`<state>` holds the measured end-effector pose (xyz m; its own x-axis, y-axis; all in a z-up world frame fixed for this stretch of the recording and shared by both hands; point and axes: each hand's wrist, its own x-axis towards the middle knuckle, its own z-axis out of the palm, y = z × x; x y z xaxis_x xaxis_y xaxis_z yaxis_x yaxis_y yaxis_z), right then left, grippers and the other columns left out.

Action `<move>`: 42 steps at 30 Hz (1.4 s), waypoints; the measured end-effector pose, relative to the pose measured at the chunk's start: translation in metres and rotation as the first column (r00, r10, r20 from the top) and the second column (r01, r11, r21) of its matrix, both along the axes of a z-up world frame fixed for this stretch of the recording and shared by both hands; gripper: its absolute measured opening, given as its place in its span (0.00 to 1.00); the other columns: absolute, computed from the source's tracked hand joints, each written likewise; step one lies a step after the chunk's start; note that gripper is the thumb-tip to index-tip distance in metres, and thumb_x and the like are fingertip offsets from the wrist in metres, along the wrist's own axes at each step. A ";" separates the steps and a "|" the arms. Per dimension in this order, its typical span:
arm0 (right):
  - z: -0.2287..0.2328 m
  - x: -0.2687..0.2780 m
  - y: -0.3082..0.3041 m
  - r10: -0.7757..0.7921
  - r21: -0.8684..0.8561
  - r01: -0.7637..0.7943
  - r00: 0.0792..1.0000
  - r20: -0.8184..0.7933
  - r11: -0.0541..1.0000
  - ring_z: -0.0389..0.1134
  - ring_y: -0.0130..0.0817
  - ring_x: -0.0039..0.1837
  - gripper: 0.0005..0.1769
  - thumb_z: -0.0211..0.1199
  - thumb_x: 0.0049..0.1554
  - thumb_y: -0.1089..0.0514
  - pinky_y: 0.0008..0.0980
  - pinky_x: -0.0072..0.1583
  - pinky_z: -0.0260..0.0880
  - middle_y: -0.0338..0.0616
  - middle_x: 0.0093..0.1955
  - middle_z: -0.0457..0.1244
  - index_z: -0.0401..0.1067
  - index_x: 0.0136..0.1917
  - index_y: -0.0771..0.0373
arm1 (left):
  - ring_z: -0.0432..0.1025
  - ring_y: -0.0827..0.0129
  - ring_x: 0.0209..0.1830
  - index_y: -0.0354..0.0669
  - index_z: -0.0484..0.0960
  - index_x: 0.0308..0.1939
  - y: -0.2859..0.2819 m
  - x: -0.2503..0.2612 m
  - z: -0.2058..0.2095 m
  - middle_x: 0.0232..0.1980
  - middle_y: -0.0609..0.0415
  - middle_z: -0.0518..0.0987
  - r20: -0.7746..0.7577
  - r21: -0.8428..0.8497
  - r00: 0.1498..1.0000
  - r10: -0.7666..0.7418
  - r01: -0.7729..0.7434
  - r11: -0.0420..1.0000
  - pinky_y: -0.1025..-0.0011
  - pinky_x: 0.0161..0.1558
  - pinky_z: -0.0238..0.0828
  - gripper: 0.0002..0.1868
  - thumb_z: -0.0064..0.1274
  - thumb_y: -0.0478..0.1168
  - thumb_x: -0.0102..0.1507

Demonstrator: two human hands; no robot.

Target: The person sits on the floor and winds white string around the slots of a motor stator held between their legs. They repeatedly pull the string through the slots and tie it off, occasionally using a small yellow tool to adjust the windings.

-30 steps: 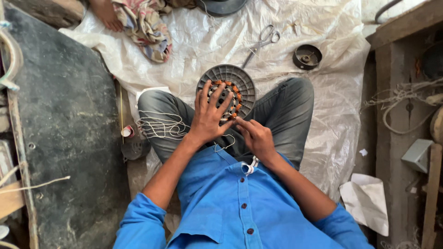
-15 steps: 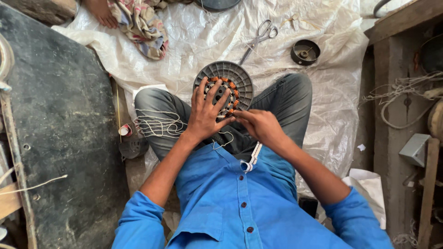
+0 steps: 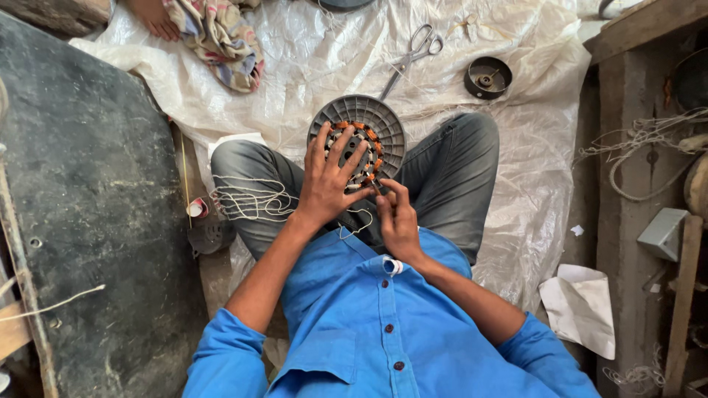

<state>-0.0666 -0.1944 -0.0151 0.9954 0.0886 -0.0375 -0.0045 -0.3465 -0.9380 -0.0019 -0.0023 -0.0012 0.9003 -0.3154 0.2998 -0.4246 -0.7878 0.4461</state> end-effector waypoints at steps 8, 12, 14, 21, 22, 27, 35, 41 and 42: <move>0.002 -0.005 0.019 -0.006 0.609 0.351 0.869 -0.495 0.711 0.52 0.19 0.34 0.19 0.49 0.69 0.55 0.20 0.34 0.54 0.37 0.40 0.57 0.58 0.71 0.58 | 0.44 0.36 0.82 0.55 0.64 0.78 -0.005 -0.003 0.007 0.82 0.48 0.54 0.002 0.016 1.000 0.028 -0.028 0.999 0.37 0.76 0.45 0.49 0.65 0.62 0.57; 0.021 0.005 0.022 0.073 0.628 0.513 0.738 -0.671 0.585 0.54 0.21 0.37 0.20 0.51 0.69 0.54 0.21 0.37 0.56 0.38 0.42 0.57 0.57 0.72 0.56 | 0.44 0.33 0.81 0.53 0.64 0.78 -0.002 0.000 0.009 0.82 0.45 0.53 0.027 -0.002 0.999 0.019 -0.019 1.000 0.35 0.75 0.45 0.47 0.64 0.62 0.59; 0.029 0.011 0.023 0.102 0.628 0.548 0.703 -0.704 0.553 0.54 0.22 0.36 0.21 0.51 0.67 0.54 0.22 0.36 0.55 0.38 0.42 0.57 0.57 0.72 0.54 | 0.44 0.32 0.81 0.53 0.64 0.78 0.001 0.000 0.009 0.82 0.44 0.53 0.037 -0.001 0.999 0.012 -0.012 1.000 0.35 0.75 0.46 0.46 0.63 0.61 0.61; 0.034 0.031 0.003 0.248 0.630 0.506 0.629 -0.737 0.589 0.54 0.23 0.34 0.19 0.53 0.66 0.55 0.22 0.34 0.54 0.38 0.40 0.57 0.58 0.70 0.53 | 0.44 0.32 0.80 0.54 0.65 0.78 0.002 0.005 0.004 0.82 0.43 0.53 0.055 0.028 0.998 -0.004 0.003 1.000 0.35 0.74 0.46 0.46 0.61 0.64 0.60; 0.033 0.030 -0.005 0.261 0.636 0.450 0.648 -0.715 0.627 0.53 0.22 0.34 0.19 0.54 0.66 0.55 0.21 0.34 0.53 0.37 0.40 0.57 0.60 0.69 0.54 | 0.44 0.32 0.80 0.54 0.65 0.78 0.002 0.002 0.004 0.82 0.43 0.53 0.061 0.033 0.998 -0.011 0.009 0.999 0.34 0.74 0.46 0.47 0.61 0.65 0.60; 0.024 0.031 -0.072 0.201 0.437 0.047 0.840 -0.504 0.898 0.57 0.18 0.37 0.17 0.57 0.66 0.55 0.20 0.35 0.57 0.33 0.41 0.60 0.69 0.67 0.57 | 0.43 0.36 0.81 0.59 0.67 0.76 0.003 0.008 0.001 0.82 0.48 0.54 0.048 0.004 0.999 -0.014 0.013 1.000 0.35 0.75 0.44 0.48 0.60 0.71 0.58; -0.037 0.064 -0.243 -0.457 -0.258 0.464 0.885 0.091 0.847 0.65 0.24 0.43 0.19 0.59 0.67 0.62 0.27 0.45 0.68 0.39 0.46 0.64 0.67 0.71 0.58 | 0.65 0.52 0.70 0.50 0.80 0.65 0.023 -0.025 0.036 0.68 0.50 0.72 -0.014 -0.165 0.997 0.070 -0.071 0.984 0.48 0.69 0.61 0.27 0.61 0.55 0.65; -0.108 0.025 -0.244 -0.112 -0.640 0.142 0.990 0.087 0.756 0.69 0.54 0.53 0.15 0.60 0.64 0.62 0.46 0.53 0.69 0.57 0.53 0.69 0.74 0.64 0.62 | 0.76 0.60 0.46 0.44 0.85 0.46 0.035 -0.088 0.048 0.45 0.56 0.81 -0.331 -0.265 0.943 -0.027 -0.065 0.962 0.62 0.49 0.74 0.13 0.62 0.47 0.63; -0.108 0.023 -0.241 -0.060 -0.639 0.118 0.992 0.113 0.760 0.69 0.55 0.55 0.15 0.61 0.63 0.64 0.46 0.54 0.69 0.57 0.54 0.69 0.75 0.63 0.62 | 0.75 0.60 0.45 0.43 0.85 0.46 0.034 -0.093 0.046 0.45 0.56 0.80 -0.362 -0.239 0.930 -0.065 -0.025 0.971 0.62 0.47 0.73 0.15 0.62 0.47 0.62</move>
<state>-0.0436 -0.4349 -0.1229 0.9995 -0.0165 0.0270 -0.0011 -0.8698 -0.4934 -0.0952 0.0316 0.0446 0.9553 -0.2951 0.0197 -0.2111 -0.6337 0.7442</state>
